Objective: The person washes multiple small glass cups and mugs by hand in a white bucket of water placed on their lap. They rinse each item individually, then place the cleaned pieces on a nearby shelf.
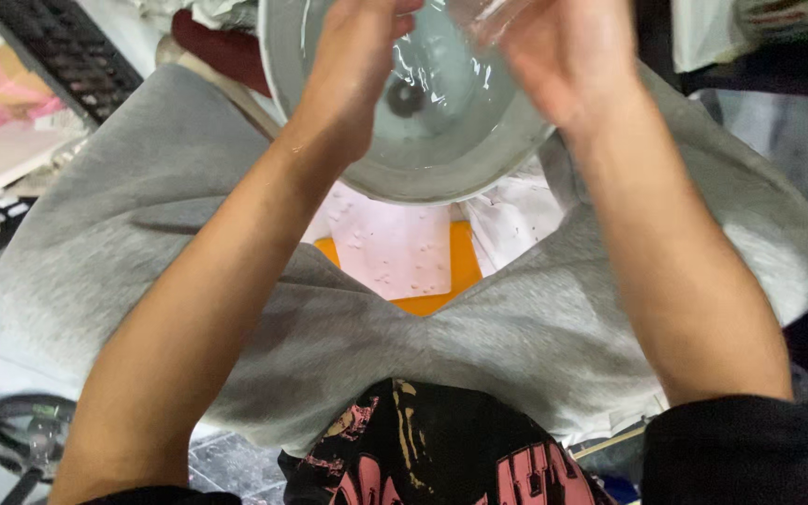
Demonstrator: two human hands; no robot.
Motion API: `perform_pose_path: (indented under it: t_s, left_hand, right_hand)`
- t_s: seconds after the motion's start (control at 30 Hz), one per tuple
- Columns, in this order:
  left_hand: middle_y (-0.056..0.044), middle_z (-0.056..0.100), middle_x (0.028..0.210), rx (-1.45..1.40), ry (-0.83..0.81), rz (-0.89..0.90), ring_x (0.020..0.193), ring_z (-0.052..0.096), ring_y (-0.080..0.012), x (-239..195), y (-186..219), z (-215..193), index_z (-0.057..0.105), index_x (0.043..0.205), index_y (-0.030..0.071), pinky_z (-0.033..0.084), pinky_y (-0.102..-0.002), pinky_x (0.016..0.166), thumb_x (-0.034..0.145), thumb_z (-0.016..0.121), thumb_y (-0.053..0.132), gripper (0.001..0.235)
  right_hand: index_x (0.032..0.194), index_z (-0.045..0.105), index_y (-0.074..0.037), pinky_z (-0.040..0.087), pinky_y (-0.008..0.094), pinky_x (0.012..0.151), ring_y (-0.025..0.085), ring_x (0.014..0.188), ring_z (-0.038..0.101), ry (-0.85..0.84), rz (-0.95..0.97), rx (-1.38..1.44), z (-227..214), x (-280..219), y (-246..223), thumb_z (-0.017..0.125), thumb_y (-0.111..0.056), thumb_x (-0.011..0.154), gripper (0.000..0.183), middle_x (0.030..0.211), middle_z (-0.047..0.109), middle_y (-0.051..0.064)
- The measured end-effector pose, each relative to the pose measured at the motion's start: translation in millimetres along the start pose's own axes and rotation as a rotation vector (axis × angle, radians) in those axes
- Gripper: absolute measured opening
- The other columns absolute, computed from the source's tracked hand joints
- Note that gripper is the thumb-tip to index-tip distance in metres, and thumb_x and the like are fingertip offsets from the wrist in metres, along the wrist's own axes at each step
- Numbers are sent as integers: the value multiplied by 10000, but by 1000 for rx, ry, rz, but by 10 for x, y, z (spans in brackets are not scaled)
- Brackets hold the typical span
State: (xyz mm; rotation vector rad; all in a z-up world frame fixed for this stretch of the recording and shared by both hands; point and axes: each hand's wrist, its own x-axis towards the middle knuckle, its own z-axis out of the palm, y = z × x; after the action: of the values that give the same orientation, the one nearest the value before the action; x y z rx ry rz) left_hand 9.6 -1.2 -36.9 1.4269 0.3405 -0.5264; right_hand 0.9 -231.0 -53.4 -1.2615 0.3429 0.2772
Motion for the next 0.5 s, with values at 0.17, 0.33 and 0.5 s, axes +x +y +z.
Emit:
perform_pose_path:
  t_s: [0.17,0.33,0.5]
  left_hand:
    - [-90,647,1119,41,79,74,1034,530,-191,-68,64,-7,659,1205,-26,460,-373,950,1010,537,433,514]
    - [-78,697,1169,4,38,218,1103,583,-180,-107,159,30,666,1233,-6,465,-370,1013,1007,570,418,489]
    - [-22,657,1165,-31,-173,-67,1067,595,-182,-141,290,126,625,1299,103,500,-401,918,966,536,565,577]
  right_hand:
    - [1067,649,-53,560,413,881,178,967,688,-81,84,212,268,-77,-36,593,-288,1049,241,1005,700,60]
    - [992,634,-41,489,334,690,125,766,567,200,-50,-411,497,-182,-57,659,-402,998,363,851,592,46]
    - [1066,772,-19,561,318,829,128,916,676,87,-107,-83,572,-179,-167,598,-463,1032,478,1012,742,62]
